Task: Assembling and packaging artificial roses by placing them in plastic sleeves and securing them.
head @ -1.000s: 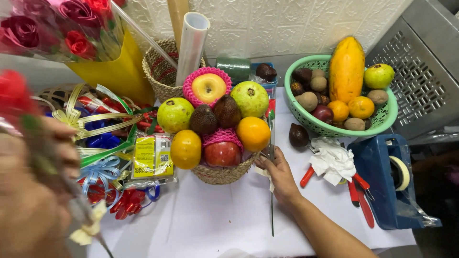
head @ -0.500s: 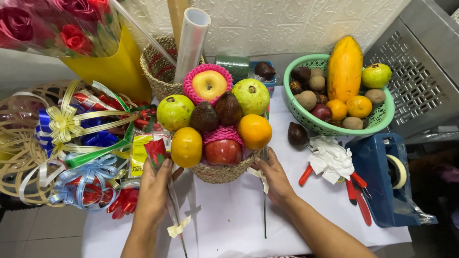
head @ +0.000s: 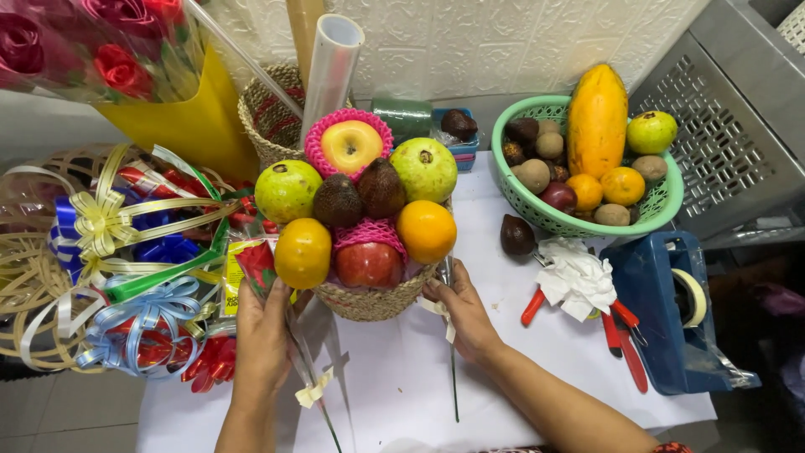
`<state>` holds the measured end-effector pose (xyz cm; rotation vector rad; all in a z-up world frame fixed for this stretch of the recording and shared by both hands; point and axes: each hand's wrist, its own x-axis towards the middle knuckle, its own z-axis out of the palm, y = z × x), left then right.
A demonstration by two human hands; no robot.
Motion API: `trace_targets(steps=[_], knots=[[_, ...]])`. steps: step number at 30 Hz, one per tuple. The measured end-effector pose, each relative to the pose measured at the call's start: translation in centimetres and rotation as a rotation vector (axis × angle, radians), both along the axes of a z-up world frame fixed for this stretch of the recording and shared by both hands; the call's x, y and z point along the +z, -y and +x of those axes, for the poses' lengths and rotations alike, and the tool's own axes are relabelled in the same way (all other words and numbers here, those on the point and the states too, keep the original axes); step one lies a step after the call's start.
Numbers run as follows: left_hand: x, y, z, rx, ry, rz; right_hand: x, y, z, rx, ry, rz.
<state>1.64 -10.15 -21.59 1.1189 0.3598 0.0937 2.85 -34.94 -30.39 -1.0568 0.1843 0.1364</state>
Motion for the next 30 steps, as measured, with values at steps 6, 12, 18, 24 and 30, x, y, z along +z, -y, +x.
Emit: trace_targets(steps=[6,12,18,24,30], knots=[[0.6,0.0,-0.1,0.01,0.006,0.07,-0.6,-0.2,0.6,0.03,0.048,-0.03],[1.0,-0.2,-3.7,0.088,0.099,0.491,-0.5,1.3,1.3,-0.067,-0.013,-0.133],[1.9,1.1,-9.9,-0.153,-0.011,0.457,0.1,3.9,1.7,-0.042,-0.077,-0.306],[3.4,7.2,-7.0,-0.947,0.211,0.742,-2.1,5.8,2.2,-0.052,-0.026,-0.564],[-0.9,12.6,-0.1,-0.867,0.231,0.532,-2.7,6.6,1.9,-0.05,0.164,-0.771]])
